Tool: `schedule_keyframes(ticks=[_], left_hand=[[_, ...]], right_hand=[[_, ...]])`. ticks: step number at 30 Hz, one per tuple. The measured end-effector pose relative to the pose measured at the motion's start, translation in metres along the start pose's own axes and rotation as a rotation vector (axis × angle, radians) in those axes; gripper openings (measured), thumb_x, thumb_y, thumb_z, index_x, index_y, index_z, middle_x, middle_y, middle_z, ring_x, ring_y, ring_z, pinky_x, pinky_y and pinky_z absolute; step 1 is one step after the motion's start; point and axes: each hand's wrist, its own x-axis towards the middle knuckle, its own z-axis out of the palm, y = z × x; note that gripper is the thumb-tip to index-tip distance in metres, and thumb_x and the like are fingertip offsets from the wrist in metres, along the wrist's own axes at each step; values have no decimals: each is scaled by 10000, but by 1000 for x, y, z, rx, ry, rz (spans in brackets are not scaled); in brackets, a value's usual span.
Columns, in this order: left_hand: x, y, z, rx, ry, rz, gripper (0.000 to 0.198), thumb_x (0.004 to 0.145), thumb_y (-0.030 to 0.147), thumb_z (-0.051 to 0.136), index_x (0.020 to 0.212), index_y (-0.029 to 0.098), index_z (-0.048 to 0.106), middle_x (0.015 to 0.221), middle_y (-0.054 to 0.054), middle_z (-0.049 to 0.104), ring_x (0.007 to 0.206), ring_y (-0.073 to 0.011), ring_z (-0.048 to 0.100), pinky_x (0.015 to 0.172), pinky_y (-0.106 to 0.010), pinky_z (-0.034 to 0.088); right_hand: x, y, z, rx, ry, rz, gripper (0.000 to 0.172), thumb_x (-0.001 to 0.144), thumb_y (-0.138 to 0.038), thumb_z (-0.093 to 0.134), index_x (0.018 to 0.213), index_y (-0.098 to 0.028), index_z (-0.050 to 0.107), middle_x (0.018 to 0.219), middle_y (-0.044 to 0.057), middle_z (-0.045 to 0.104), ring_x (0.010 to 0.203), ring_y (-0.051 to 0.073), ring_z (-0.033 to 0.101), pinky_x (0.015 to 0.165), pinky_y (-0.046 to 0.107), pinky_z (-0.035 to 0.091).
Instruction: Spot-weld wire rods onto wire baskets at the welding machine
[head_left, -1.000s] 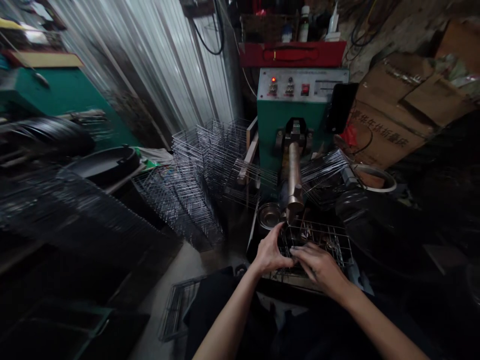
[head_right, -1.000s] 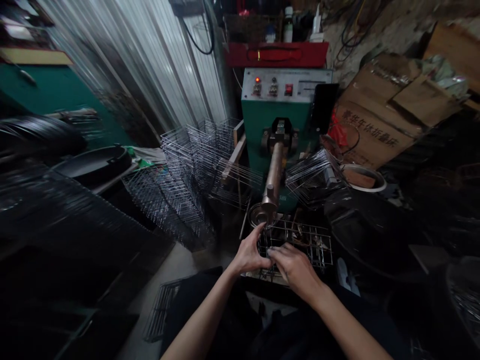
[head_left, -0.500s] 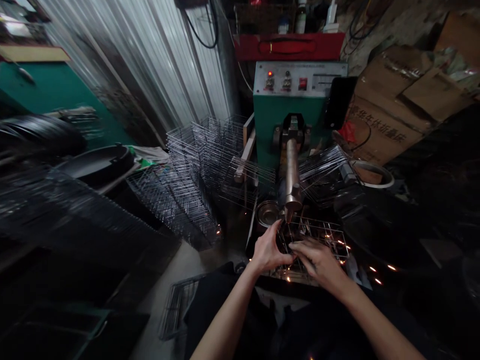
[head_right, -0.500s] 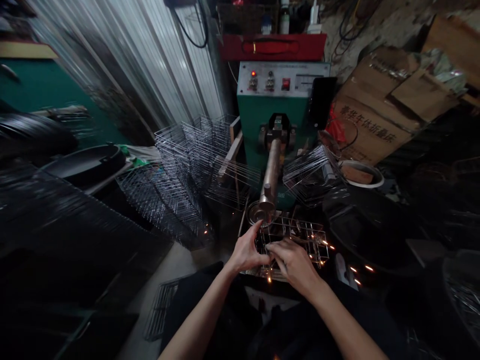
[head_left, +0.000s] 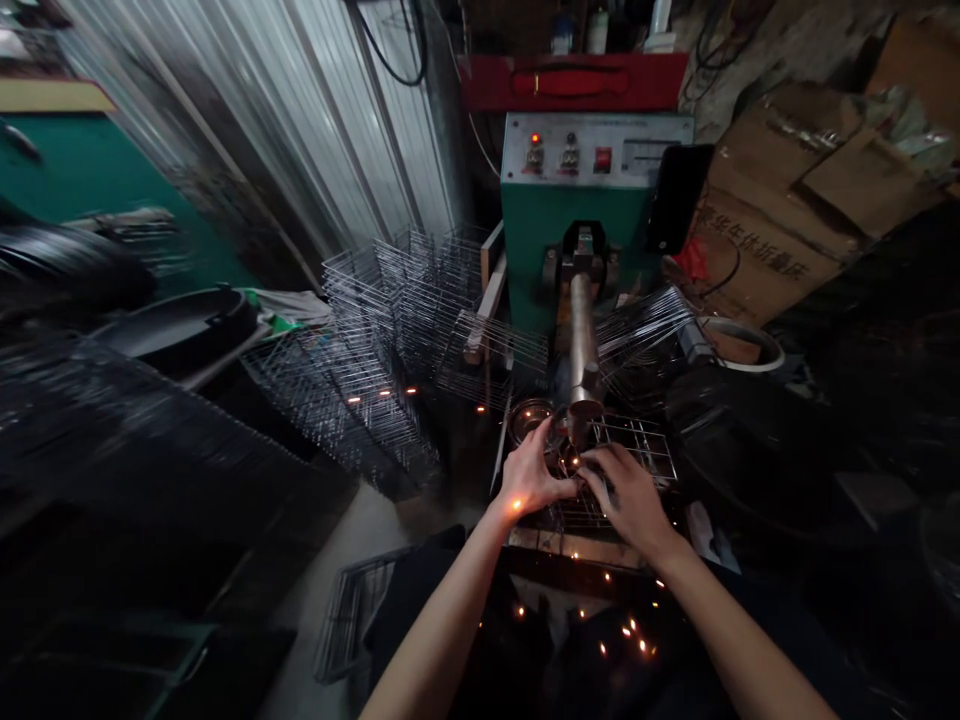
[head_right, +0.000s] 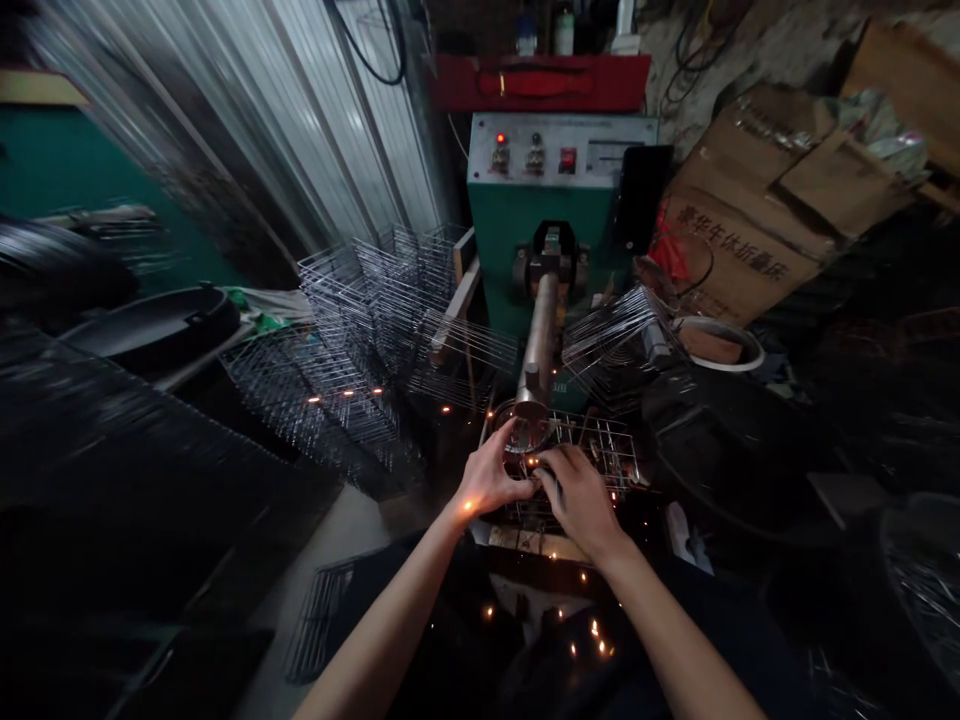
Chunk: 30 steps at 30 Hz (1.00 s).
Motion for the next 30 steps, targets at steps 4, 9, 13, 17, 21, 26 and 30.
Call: schedule_keyframes(ticks=[4,9,13,17,21,26,30], left_hand=[[13,-7,0,-91,-25,3,1061,541,369,858,1485,260,388,1333,-52,636,1214,-299,615,1046,-414,489],[27,-16,6,-181,-16,36,1063,529,427,875,1469,257,408,1312,-50,648,1205,-297,622,1051,-428,489],[34,-23,7,-193,-12,26,1114,506,472,889,1475,233,395,1336,-76,633,1218,-311,615,1050,-437,489],[40,-26,5,-180,-1,21,1122,503,484,892,1473,232,387,1362,-82,617,1256,-319,587,1066,-443,471],[43,-22,3,-131,21,84,1109,519,454,884,1480,244,371,1405,-82,583,1297,-318,554,1090,-447,448],[40,-28,-8,-132,-34,123,1176,548,491,880,1538,271,284,1520,-113,452,1385,-344,456,1158,-484,372],[16,-75,5,-331,-85,45,1508,372,490,957,1585,281,85,1652,-163,100,1513,-417,159,1214,-562,230]], right_hand=[[7,8,3,-195,60,-25,105,993,-258,537,957,-205,621,949,92,610,930,276,577,843,413,492],[18,18,-2,-320,-39,-29,127,961,-226,576,845,-199,620,897,90,588,868,280,551,772,398,481],[23,22,-5,-302,-37,-51,130,953,-177,541,879,-197,646,903,89,587,873,274,550,800,408,481],[27,29,-3,-279,-11,-50,126,957,-196,538,900,-209,650,894,78,586,864,264,553,776,388,480],[27,36,-1,-234,4,-56,130,976,-238,546,891,-209,641,890,71,593,855,256,558,751,370,470],[25,35,-6,-144,6,-69,176,1004,-280,528,893,-215,649,907,69,633,881,251,593,790,372,481],[12,28,-23,-38,17,23,166,1001,-314,526,991,-214,658,995,87,665,925,257,633,809,368,518]])
